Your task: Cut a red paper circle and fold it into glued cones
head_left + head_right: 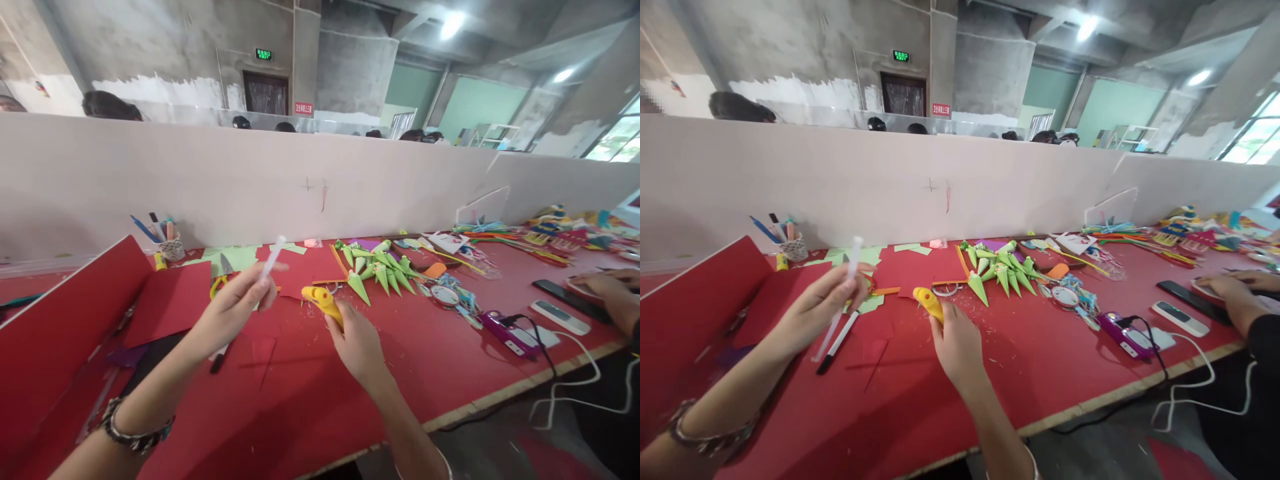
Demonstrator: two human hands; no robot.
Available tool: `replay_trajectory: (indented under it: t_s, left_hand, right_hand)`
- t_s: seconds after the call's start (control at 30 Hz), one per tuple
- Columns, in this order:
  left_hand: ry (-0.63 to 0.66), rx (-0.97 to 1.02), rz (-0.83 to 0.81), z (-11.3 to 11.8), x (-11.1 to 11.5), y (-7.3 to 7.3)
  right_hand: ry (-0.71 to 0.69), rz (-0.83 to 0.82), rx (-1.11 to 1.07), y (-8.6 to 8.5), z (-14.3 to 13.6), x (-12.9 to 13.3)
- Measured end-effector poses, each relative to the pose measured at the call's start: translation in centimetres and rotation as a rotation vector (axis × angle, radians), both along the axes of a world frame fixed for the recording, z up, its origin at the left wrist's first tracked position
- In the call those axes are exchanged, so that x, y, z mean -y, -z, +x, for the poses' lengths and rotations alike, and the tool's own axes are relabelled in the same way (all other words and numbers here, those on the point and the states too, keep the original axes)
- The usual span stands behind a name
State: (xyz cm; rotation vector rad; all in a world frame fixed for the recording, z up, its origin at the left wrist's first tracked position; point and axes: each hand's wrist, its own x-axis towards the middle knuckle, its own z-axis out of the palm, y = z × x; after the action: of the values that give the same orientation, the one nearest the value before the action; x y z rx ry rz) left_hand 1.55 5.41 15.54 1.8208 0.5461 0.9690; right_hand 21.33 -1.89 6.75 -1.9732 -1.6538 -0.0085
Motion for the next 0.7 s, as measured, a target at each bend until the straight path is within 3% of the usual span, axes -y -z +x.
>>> replay_trajectory:
  t_s: [0.1,0.27,0.37,0.53,0.7]
  left_hand:
    - [-0.033,0.239,0.015,0.0,-0.3,-1.0]
    - [-0.037,0.526,-0.187,0.7,-0.3,-2.3]
    - [-0.032,0.736,-0.275,0.7,0.3,-3.8]
    - [-0.128,0.969,-0.163,0.5,1.2,-6.8]
    - [-0.143,0.991,-0.101,1.0,1.5,-7.9]
  right_hand:
    - [-0.032,0.002,0.013,-0.9,-0.2,0.9]
    - [-0.165,0.016,-0.016,-1.8,-0.2,2.1]
    - [-0.217,0.009,-0.034,-2.0,-0.2,2.6]
    - [-0.203,-0.044,0.141,-2.5,-0.4,2.9]
    - [-0.214,-0.088,0.268,-2.9,-0.8,2.6]
